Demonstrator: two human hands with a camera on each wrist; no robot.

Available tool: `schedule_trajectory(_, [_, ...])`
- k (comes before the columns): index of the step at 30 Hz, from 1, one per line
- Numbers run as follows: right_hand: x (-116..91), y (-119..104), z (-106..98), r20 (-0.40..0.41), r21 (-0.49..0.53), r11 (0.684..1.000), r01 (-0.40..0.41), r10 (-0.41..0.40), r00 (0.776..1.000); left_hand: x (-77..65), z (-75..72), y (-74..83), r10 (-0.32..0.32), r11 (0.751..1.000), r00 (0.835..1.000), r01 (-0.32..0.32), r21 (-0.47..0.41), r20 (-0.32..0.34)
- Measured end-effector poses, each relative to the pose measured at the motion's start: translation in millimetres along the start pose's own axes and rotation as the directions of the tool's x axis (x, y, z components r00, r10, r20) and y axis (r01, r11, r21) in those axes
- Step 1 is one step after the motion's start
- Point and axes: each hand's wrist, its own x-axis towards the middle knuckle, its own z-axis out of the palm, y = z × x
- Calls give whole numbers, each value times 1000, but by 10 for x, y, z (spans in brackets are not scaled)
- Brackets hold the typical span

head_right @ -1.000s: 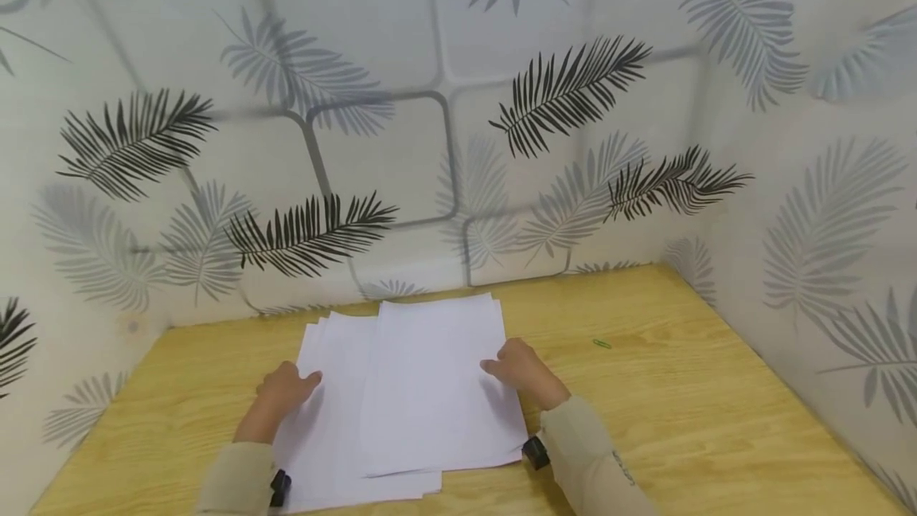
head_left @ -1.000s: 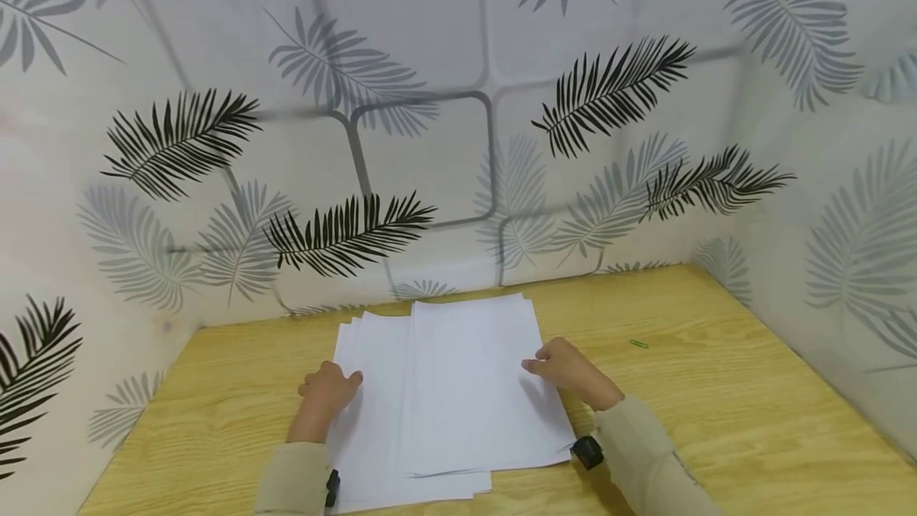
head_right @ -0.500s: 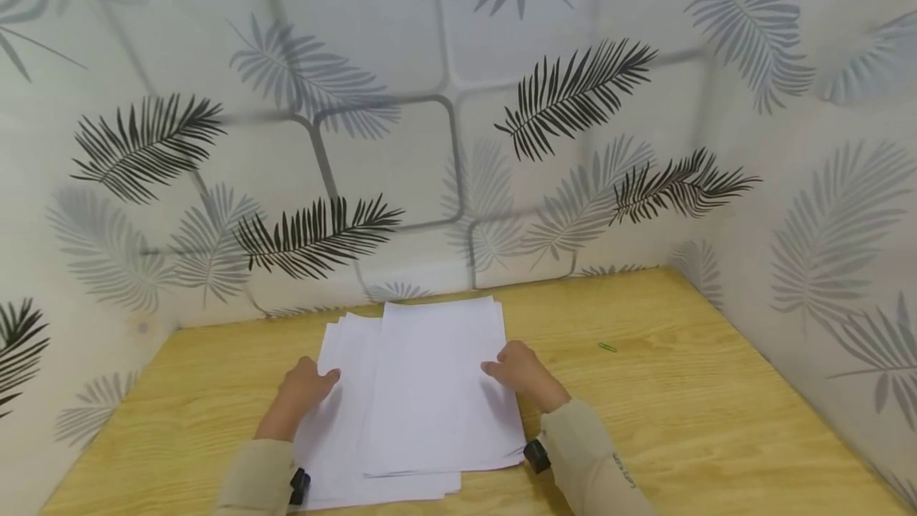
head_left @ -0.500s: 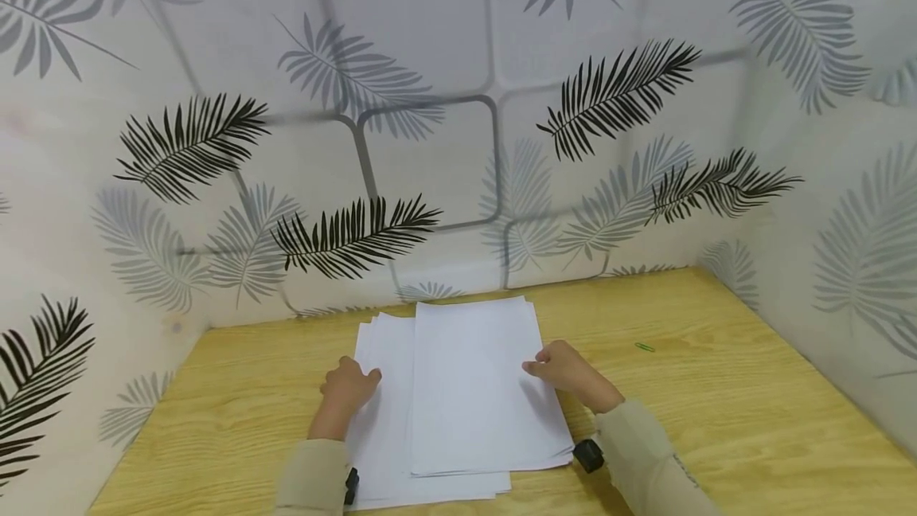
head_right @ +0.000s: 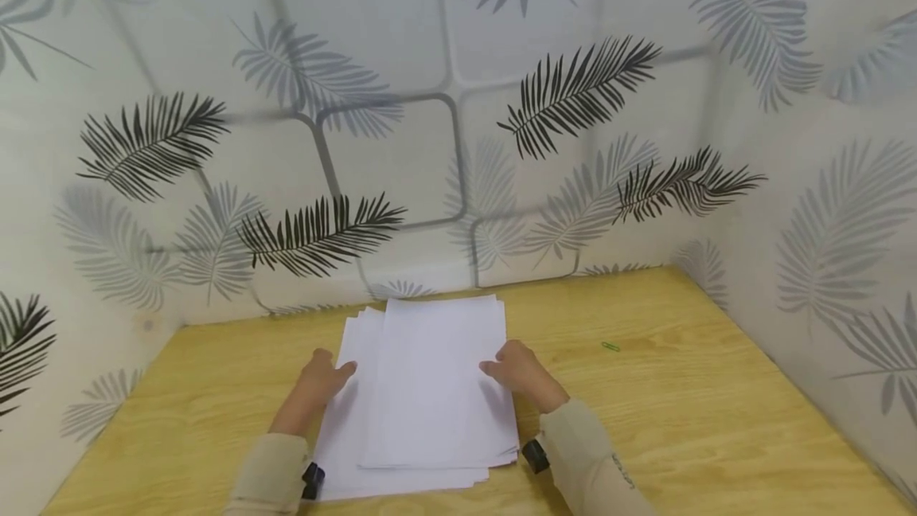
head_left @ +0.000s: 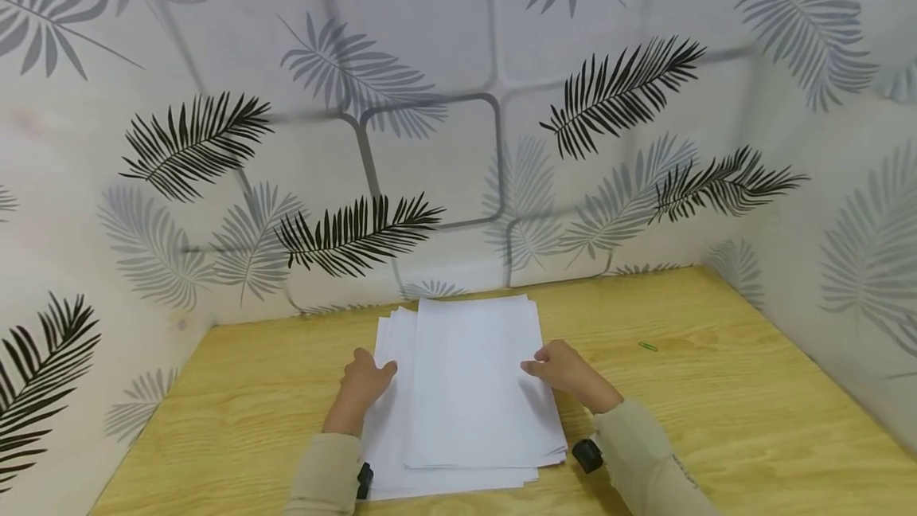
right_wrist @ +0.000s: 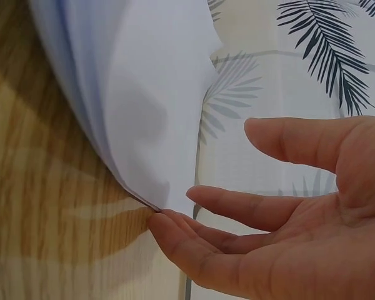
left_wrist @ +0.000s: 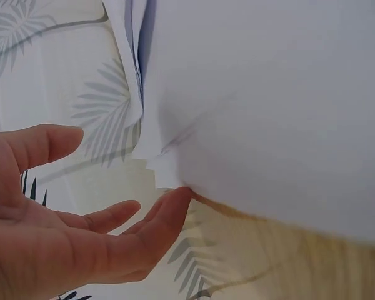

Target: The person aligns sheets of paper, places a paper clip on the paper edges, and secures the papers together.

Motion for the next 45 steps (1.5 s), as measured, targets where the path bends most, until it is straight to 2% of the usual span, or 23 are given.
schedule_trajectory(5, [25,-9,-10,-3,-17,1000,11,-11,1000,33,31,59,29,996,999,-26,-87,24])
schedule_trajectory(10, [13,-19,-34,-5,-22,1000,6,-7,1000,59,62,114,29,978,999,-25,-206,15])
schedule_trajectory(18, [35,-46,-1,3,-14,1000,20,-20,1000,77,101,132,-14,912,1000,23,-410,25])
schedule_trajectory(24, [37,-22,20,-2,-12,1000,14,-14,1000,78,152,182,-12,894,998,37,-446,58])
schedule_trajectory(29, [26,-4,22,-7,-19,1000,6,-6,1000,86,216,221,-30,886,998,52,-460,56])
schedule_trajectory(36, [5,-12,35,-2,-6,1000,5,-5,1000,64,261,179,-35,875,996,67,-480,76])
schedule_trajectory(45, [-27,-58,65,-5,16,999,40,-40,999,14,250,148,-45,909,995,76,-409,85])
